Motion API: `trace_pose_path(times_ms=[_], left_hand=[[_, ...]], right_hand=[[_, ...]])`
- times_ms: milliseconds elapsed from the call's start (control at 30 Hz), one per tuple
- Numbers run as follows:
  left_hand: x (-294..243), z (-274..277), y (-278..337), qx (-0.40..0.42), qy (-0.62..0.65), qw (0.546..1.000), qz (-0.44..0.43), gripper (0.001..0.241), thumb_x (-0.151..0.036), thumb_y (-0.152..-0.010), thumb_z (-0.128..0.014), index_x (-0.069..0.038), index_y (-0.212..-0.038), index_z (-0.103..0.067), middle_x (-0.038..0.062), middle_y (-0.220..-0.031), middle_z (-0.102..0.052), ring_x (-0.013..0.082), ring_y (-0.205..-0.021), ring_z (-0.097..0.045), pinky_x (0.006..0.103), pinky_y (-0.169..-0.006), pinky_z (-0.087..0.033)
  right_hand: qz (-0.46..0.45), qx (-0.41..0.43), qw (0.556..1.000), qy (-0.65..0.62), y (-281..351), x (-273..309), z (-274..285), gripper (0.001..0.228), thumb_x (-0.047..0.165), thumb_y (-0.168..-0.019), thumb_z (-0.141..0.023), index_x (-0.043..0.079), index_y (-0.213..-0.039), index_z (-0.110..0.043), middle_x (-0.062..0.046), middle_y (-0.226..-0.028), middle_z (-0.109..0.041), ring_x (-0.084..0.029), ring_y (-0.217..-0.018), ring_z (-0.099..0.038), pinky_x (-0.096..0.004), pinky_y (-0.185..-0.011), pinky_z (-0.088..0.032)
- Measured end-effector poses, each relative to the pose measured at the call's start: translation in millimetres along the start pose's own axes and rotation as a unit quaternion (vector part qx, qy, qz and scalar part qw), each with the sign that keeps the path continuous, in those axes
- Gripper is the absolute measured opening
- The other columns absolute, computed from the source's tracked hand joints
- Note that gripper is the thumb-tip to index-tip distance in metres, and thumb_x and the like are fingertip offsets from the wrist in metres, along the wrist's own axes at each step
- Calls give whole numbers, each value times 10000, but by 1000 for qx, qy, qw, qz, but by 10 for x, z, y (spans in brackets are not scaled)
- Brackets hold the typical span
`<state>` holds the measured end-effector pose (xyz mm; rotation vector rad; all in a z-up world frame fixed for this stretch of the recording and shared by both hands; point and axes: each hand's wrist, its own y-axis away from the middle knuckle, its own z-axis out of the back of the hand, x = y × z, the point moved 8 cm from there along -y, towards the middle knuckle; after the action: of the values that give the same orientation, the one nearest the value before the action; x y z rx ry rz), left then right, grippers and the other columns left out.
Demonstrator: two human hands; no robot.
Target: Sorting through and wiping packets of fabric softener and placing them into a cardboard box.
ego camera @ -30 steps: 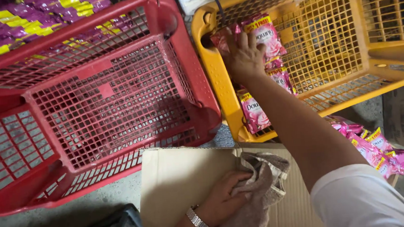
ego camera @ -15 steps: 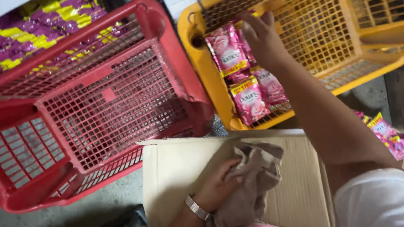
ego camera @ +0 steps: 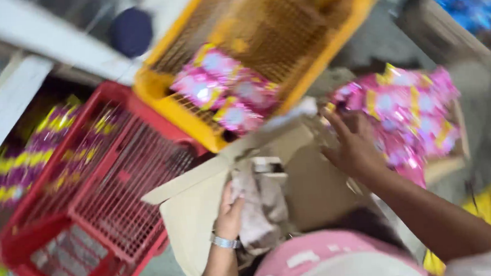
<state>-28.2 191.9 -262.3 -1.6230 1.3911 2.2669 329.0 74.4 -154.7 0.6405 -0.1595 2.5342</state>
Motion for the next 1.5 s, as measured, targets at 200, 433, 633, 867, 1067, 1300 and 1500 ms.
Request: trace_pose_path(times_ms=[200,433,633,867,1067,1300,1500], left_hand=[[-394,-114,141,-41,-46,997,-43,518,-108,-950,-562,-87,-1465,-508,56,-1177,-651,117,-832,-539,225,-753,-446],[-568,-316,280,-79,-110,987,-87,493,-131,-940,-559,-29,-1420,-509,120,-1308,-629,208,-1119,-592,297,-998,-443],[-797,-487,347,-116,-168,976,-78,464,-93,-954,-533,-56,-1416,-515,115,-1267,-638,217,-1085,-595,315,-975,-454],[-866,-562,268,-122,-176,973,-89,460,-113,-962,-529,-32,-1413,-498,131,-1298,-610,229,-1146,-576,336,-1028,-434],[-920,-677,213,-120,-142,979,-85,458,-67,-959,-514,-32,-1415,-494,123,-1269,-608,200,-1087,-570,315,-989,-440],[-771,-579,196,-149,-102,977,-116,392,-124,-1002,-578,-119,-1393,-551,105,-1177,-609,185,-1078,-560,409,-1016,-481],[-784,-585,212,-145,-102,977,-121,387,-112,-1004,-580,-117,-1390,-550,97,-1175,-619,175,-1063,-567,400,-1004,-491]], right_hand=[[-192,107,921,-322,719,-529,-269,789,-3,-664,-626,88,-1442,-523,-127,-1282,-679,-278,-1118,-657,-369,-924,-543],[-227,132,858,-442,908,-771,59,606,255,-929,-552,145,-1519,-464,-67,-1266,-631,-183,-969,-595,-320,-814,-518],[-448,74,719,-526,1509,-1921,-403,414,294,-1039,-483,123,-1403,-580,-140,-1166,-673,-222,-812,-608,-355,-668,-511],[-501,-60,705,-499,2395,-3429,-1439,90,15,-918,-693,-40,-981,-723,-133,-779,-676,-198,-618,-612,-305,-578,-530],[-494,29,807,-321,1752,-2932,-906,418,76,-869,-773,-38,-1252,-652,-186,-1030,-667,-241,-706,-686,-325,-603,-621],[-615,54,777,-122,1927,-3265,-1715,568,358,-785,-855,78,-1165,-538,-152,-1124,-642,-422,-1080,-693,-541,-948,-551],[-530,37,830,-171,2254,-3591,-2122,335,474,-742,-828,208,-940,-778,-56,-834,-752,-314,-936,-746,-463,-806,-574]])
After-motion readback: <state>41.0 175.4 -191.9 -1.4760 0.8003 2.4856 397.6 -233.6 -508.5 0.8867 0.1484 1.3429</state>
